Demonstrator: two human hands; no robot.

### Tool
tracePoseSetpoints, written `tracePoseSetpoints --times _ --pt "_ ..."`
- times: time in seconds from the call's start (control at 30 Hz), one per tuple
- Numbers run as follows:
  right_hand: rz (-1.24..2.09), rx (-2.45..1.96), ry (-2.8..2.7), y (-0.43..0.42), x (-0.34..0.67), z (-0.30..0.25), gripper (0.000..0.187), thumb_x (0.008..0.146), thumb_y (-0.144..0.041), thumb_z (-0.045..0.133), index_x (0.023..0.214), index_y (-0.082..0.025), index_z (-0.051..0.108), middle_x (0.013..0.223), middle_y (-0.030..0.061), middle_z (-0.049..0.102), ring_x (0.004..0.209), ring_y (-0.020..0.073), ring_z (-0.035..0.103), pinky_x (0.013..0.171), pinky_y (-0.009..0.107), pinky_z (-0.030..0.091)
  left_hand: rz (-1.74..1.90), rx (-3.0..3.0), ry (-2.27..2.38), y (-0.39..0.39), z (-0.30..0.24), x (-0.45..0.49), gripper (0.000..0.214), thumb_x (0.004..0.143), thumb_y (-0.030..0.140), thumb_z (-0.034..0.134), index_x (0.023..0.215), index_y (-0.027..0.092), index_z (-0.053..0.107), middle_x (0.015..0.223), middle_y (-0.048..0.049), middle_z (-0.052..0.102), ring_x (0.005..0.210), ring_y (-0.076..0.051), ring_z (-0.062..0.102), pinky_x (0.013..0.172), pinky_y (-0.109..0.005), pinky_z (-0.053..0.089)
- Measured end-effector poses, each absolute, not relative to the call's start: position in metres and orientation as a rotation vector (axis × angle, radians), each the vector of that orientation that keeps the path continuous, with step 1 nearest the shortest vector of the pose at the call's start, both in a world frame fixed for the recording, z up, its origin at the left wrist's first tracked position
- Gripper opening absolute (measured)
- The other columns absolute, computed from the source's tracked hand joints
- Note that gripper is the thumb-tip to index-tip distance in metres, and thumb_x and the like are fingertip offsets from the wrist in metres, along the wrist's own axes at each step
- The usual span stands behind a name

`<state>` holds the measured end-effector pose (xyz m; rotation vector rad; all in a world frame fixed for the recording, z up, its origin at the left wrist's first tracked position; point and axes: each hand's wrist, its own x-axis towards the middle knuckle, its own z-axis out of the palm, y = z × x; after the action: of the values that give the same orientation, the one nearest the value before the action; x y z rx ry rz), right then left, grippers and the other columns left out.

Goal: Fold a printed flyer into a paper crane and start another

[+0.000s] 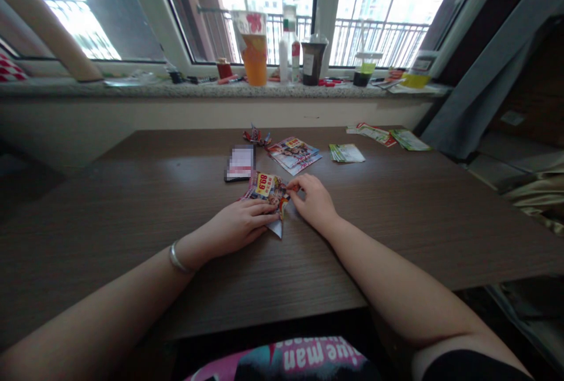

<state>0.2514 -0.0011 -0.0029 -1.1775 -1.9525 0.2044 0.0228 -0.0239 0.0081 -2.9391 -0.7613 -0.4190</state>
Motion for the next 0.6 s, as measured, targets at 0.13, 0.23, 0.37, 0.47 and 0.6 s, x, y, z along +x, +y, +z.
tracePoseSetpoints --times 0.13,0.23,0.37,0.47,0.6 --pt "0.296 -1.191 -1.861 -0.004 0.2493 -0.0038 0.02 0.081 -0.021 0.061 0.1 -0.021 0.058 0.079 0.0018 0.061 0.075 0.0178 0.059 0.076 0.034 0.052 -0.456 -2.949 -0.787 -0.0235 0.0073 0.0226 0.033 0.09 0.022 0.05 0.121 0.019 0.06 0.126 -0.008 0.063 0.117 -0.023 0.057 0.101 -0.041 0.047" --pt "0.358 -1.201 -1.843 -0.0053 0.2486 -0.0035 0.018 0.08 -0.022 0.061 0.098 -0.02 0.057 0.084 0.003 0.064 0.076 0.0175 0.062 0.076 0.034 0.053 -0.477 -2.964 -0.812 -0.023 0.006 0.0222 0.033 0.09 0.022 0.05 0.121 0.018 0.06 0.128 -0.0081 0.062 0.119 -0.022 0.056 0.104 -0.039 0.045" --pt "0.42 -1.219 -1.833 -0.0055 0.2492 -0.0021 0.013 0.079 -0.024 0.061 0.092 -0.019 0.059 0.088 0.0044 0.067 0.075 0.0165 0.064 0.073 0.032 0.054 -0.432 -2.979 -0.868 -0.0222 0.0046 0.0213 0.037 0.091 0.023 0.049 0.127 0.02 0.057 0.136 -0.0065 0.057 0.126 -0.021 0.051 0.108 -0.039 0.041" --pt "0.446 -1.23 -1.831 -0.0049 0.2504 -0.0021 0.011 0.079 -0.026 0.061 0.088 -0.019 0.06 0.084 0.0036 0.068 0.072 0.016 0.063 0.071 0.031 0.053 -0.422 -3.007 -0.87 -0.0208 0.0037 0.0206 0.038 0.091 0.023 0.05 0.128 0.021 0.055 0.137 -0.0063 0.055 0.129 -0.021 0.049 0.108 -0.039 0.04" --pt "0.435 -1.283 -1.846 -0.0043 0.2523 -0.0034 0.009 0.079 -0.029 0.061 0.078 -0.02 0.058 0.077 0.0018 0.067 0.07 0.0163 0.063 0.07 0.03 0.052 -0.431 -3.022 -0.89 -0.0192 0.0027 0.0198 0.038 0.091 0.025 0.051 0.129 0.02 0.055 0.138 -0.0071 0.054 0.13 -0.021 0.048 0.109 -0.039 0.039"
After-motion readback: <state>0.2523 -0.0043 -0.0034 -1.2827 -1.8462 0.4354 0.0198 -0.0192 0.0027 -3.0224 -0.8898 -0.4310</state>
